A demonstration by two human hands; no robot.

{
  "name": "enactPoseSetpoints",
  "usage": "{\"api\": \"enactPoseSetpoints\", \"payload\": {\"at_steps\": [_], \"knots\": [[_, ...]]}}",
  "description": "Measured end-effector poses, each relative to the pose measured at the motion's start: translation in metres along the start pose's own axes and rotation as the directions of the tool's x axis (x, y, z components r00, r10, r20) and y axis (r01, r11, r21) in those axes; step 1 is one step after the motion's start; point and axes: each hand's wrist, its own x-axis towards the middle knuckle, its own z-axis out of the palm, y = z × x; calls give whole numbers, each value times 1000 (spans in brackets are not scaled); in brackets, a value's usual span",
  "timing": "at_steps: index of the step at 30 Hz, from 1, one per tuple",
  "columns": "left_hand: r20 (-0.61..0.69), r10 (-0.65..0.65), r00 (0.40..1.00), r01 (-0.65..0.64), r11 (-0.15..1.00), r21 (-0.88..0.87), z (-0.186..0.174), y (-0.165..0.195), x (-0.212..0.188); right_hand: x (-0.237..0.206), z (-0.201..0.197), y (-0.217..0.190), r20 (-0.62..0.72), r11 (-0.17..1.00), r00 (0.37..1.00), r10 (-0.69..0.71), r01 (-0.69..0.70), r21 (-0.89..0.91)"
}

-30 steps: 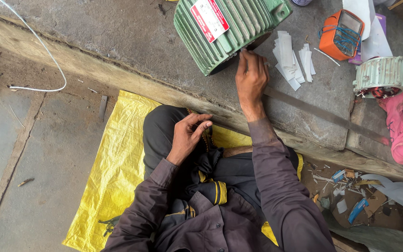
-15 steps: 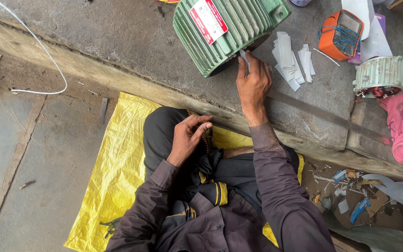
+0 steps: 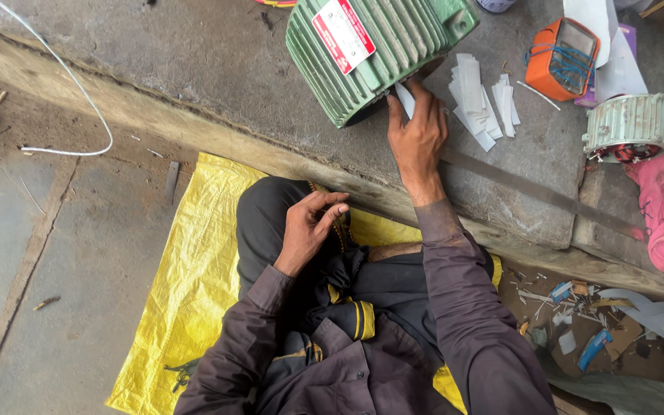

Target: The person sits on the ground and prepares white plastic insulation strips, folding and trimming them by hand, then inserts each strip into slots of a green electric motor stator housing, placing finished strips in a pile beside the motor.

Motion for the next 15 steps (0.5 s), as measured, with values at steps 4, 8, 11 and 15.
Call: {"api": "enactPoseSetpoints", "payload": {"at_steps": [4, 8, 11, 15], "knots": [[16, -79, 997, 79, 997, 21, 1, -1, 0, -10, -6, 5, 28, 999, 1000, 5, -4, -47], [18, -54, 998, 54, 999, -6, 2, -1, 1, -15, 8, 12, 53, 999, 997, 49, -50, 13], [12, 8, 1000, -7, 999, -38, 3, 0, 2, -11, 21, 12, 33, 996, 998, 54, -56, 62], [20, -56, 998, 56, 998, 4, 4, 2, 1, -6, 15, 4, 6, 996, 998, 56, -57, 75]]}}
